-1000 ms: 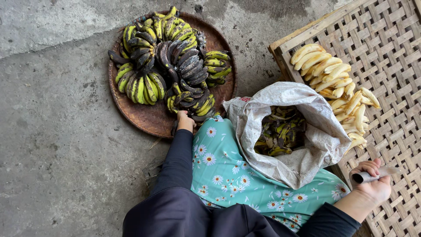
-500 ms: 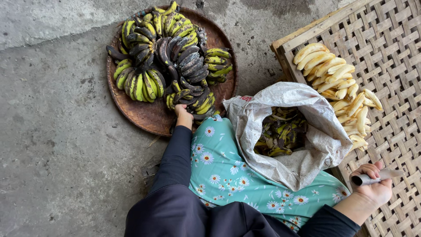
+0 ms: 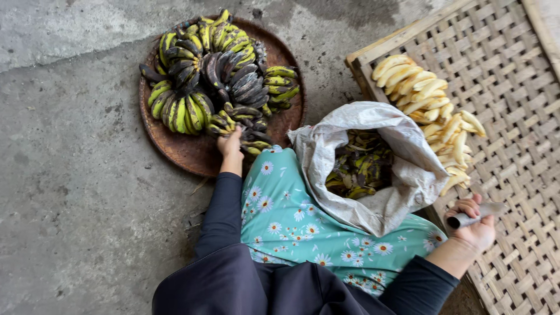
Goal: The person sits on the ground and peels bananas one at a time using a knife, cutting the peel and pulling it off by hand. Peeled bananas are placed on a woven bamboo rack, and the peels are dropped into a sack between their legs.
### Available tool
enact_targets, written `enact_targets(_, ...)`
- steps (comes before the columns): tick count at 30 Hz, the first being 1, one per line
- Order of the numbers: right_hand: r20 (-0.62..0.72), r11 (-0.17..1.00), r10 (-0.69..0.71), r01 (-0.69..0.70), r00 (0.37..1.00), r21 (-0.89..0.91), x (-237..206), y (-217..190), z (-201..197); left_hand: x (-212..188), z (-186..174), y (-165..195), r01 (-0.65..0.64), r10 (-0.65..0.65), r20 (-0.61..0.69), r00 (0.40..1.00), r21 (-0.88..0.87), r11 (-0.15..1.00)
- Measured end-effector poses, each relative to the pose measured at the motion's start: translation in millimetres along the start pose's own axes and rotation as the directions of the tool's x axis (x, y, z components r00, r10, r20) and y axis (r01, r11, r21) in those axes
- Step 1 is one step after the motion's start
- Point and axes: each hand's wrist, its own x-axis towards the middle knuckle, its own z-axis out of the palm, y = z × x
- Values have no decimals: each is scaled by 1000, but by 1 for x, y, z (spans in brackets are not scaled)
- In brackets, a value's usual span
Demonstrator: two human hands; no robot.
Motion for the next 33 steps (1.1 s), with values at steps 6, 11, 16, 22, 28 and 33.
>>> enact_targets(6,13,999,-36,36,999,-3,-9,-7,-7,-46,-1,99,-537,537,146,831,468,702)
enact_targets(11,63,995,-70,66,996,72,-13,-32,-16,-135,42,194,-840,735,415,536,345,418)
enact_targets(16,128,957,-282,270,951,104,-26,-80,-30,-247,115,192,-784,591,624,512,59,618)
enact_targets(22,23,755,-645,633,763,170,-79,-143,-71,-390,249,39,125,125,948,292,-168,978)
enact_targets(28,7,690,-711,695,703,203,-143,-168,-98,-580,345,-173,408,-327,943,57,276,870)
enact_targets(33,-116,577,-803,811,585,99,-160,-176,-105,-696,334,-288,719,-571,821,-1,397,570)
